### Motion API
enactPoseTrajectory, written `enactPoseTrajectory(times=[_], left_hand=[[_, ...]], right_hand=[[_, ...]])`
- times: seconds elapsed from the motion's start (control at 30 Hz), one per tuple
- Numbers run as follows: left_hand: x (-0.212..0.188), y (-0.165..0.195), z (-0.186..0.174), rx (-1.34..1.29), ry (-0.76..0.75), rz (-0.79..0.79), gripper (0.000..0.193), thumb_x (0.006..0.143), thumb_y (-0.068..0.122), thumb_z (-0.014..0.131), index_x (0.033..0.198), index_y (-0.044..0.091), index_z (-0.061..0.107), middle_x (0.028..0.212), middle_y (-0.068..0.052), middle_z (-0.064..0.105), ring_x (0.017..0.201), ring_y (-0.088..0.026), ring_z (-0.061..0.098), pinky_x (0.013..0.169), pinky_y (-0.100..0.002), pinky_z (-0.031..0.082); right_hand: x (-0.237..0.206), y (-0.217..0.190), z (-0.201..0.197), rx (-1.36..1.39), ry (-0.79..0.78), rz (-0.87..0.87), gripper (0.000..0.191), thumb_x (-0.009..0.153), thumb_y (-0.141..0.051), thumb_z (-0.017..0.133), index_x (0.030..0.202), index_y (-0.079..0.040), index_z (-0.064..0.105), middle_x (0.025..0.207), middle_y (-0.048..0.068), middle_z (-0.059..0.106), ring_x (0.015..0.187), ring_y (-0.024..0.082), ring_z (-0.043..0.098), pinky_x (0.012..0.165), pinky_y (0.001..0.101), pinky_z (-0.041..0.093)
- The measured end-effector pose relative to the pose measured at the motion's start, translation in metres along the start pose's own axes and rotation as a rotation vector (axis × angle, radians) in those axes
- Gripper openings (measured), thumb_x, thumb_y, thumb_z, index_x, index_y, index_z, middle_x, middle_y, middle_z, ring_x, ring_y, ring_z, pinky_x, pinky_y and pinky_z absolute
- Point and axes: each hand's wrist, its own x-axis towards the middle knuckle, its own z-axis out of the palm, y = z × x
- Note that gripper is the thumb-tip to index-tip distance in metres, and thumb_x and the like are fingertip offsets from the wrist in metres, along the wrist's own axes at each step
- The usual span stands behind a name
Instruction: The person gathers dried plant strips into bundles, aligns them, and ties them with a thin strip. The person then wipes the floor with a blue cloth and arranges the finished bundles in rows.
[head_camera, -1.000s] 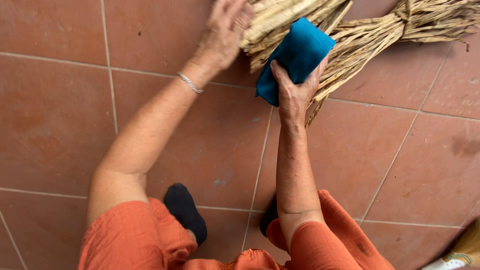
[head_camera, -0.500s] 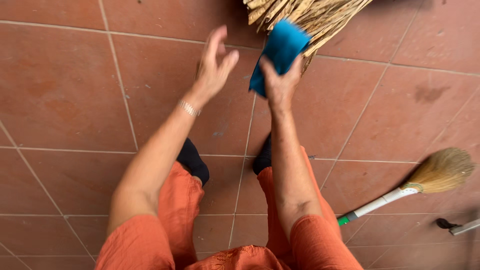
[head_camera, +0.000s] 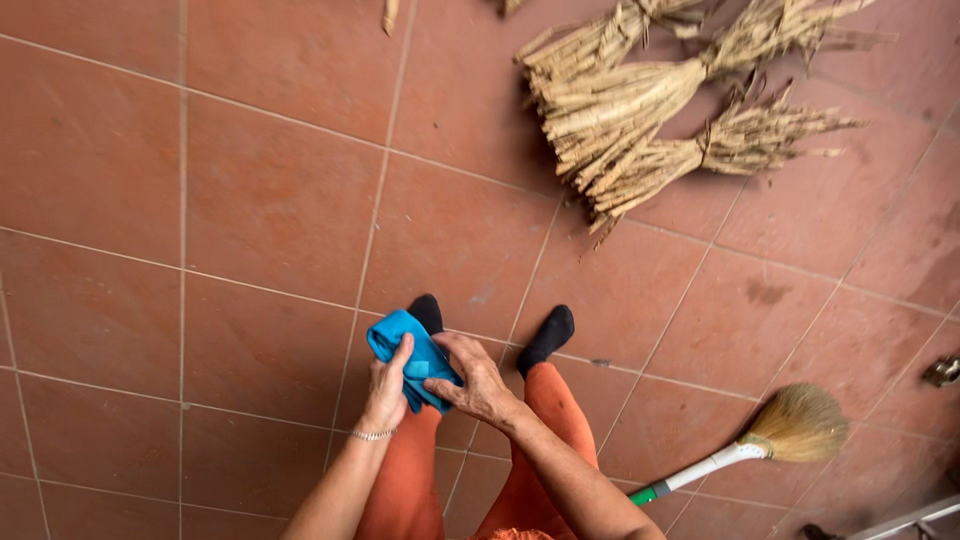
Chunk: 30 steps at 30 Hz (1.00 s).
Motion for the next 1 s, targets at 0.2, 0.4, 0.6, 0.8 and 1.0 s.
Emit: enactPoseTrajectory(times=[0.2,0.4,0.6,0.8,1.0], left_hand=[[-0.043,0.079,-0.004,-0.126,-0.127,-0.072,0.052,0.087,0.041,0.07,0.124,0.006,0.063,0.114,-0.005,0.07,0.103,-0.016,0.069,0.087,-0.035,0.058],[-0.008,0.125,0.002,0.328,-0.36,0.018,0.051,0.086,0.038,0.079,0.117,-0.001,0.068,0.105,-0.008,0.071,0.097,-0.016,0.068,0.085,-0.033,0.058],[0.062,0.181,0.016,0.446,-0.335,0.004,0.049,0.078,0.032,0.085,0.115,0.006,0.066,0.101,-0.003,0.069,0.095,-0.014,0.067,0.08,-0.033,0.058],[0.109,0.281,0.049,0.269,-0.245,-0.017,0.043,0.088,0.03,0.081,0.117,0.002,0.067,0.108,-0.006,0.068,0.099,-0.015,0.066,0.087,-0.033,0.055],[0.142,0.4,0.062,0.215,-0.275,0.043,0.055,0.092,0.028,0.074,0.137,0.005,0.053,0.125,-0.007,0.062,0.114,-0.015,0.061,0.097,-0.034,0.053]], right_hand=[[0.022,-0.099,-0.002,0.473,-0.109,0.322,0.106,0.074,-0.043,0.087,0.158,-0.015,0.028,0.148,0.017,0.05,0.135,0.03,0.051,0.109,0.0441,0.047],[0.041,-0.083,0.023,0.737,-0.05,0.53,0.073,0.081,-0.032,0.083,0.142,-0.008,0.052,0.112,0.008,0.071,0.093,0.018,0.069,0.071,0.0327,0.061],[0.133,-0.058,0.029,0.535,0.116,0.31,0.044,0.09,-0.028,0.078,0.123,-0.004,0.062,0.092,0.005,0.072,0.076,0.014,0.068,0.065,0.03,0.058],[0.232,-0.122,-0.01,0.274,0.172,0.346,0.041,0.089,-0.028,0.082,0.114,-0.003,0.06,0.09,0.01,0.073,0.083,0.014,0.071,0.071,0.0326,0.058],[0.322,-0.174,-0.019,0.73,0.169,0.421,0.049,0.087,-0.024,0.081,0.127,-0.006,0.06,0.103,0.001,0.072,0.092,0.01,0.069,0.075,0.0289,0.06]])
